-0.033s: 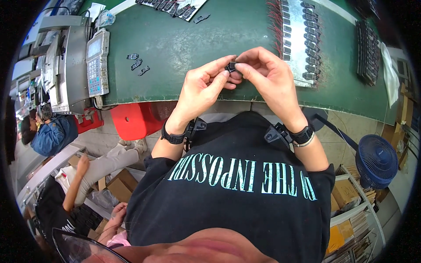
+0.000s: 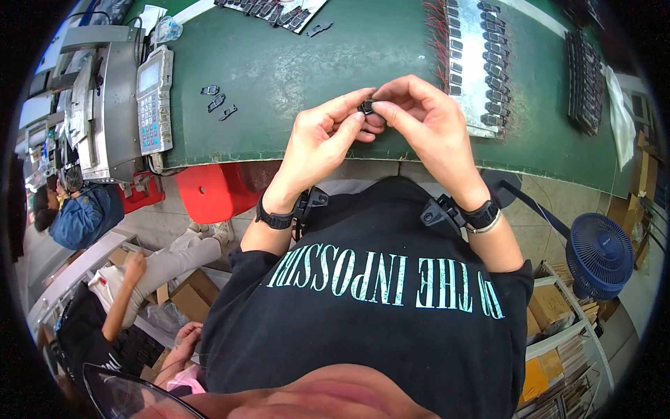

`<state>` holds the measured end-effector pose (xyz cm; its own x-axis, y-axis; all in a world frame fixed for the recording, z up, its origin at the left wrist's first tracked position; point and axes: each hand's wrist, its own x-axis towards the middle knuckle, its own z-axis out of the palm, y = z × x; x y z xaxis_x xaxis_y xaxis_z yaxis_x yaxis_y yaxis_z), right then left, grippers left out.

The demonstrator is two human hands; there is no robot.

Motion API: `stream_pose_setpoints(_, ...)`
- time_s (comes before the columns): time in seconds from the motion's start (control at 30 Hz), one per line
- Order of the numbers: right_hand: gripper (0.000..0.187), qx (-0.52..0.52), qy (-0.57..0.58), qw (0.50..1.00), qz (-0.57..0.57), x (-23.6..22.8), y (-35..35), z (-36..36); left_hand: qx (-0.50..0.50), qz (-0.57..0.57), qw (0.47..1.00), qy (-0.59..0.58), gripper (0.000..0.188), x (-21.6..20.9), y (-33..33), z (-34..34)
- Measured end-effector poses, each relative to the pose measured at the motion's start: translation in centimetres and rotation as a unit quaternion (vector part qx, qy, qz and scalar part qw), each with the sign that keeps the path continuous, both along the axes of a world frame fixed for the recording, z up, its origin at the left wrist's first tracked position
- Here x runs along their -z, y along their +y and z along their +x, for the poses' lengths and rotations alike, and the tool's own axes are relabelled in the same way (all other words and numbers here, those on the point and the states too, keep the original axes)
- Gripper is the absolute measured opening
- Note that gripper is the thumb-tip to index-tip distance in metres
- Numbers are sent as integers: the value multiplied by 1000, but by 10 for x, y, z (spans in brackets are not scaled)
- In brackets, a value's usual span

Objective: The person picks up a speaker from a tray, joins it with a plastic housing by hand, and places the assembled unit onto a metal plate, repeating the process several times.

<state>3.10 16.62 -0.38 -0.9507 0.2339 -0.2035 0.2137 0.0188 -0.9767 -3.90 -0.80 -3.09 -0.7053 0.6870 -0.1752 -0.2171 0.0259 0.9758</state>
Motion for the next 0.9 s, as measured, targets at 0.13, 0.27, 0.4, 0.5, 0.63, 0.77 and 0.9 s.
stream_pose_setpoints(0.13,13,-20,-5,1000,-16,-1,1,3,12,-12,1000,4,35,-3,1,-1)
stream_pose_setpoints(0.27,13,-21,-12,999,21,0,3,4,20,-17,999,25,34,-3,2,-1)
stream_pose_setpoints(0.4,11,-36,33,986,160,4,10,5,7,-19,999,45,26,-6,5,0)
stream_pose_setpoints(0.5,11,-53,-24,998,17,-2,12,6,14,-32,998,55,20,-10,6,-1)
stream_pose_setpoints(0.63,13,-90,-39,995,-21,-5,19,6,34,-49,995,81,15,-14,7,0)
stream_pose_setpoints(0.77,16,-95,-75,991,-49,-4,24,9,28,-48,991,122,11,-14,12,1)
stream_pose_setpoints(0.9,12,-103,-27,988,-114,0,28,9,46,-61,987,143,13,-16,17,1)
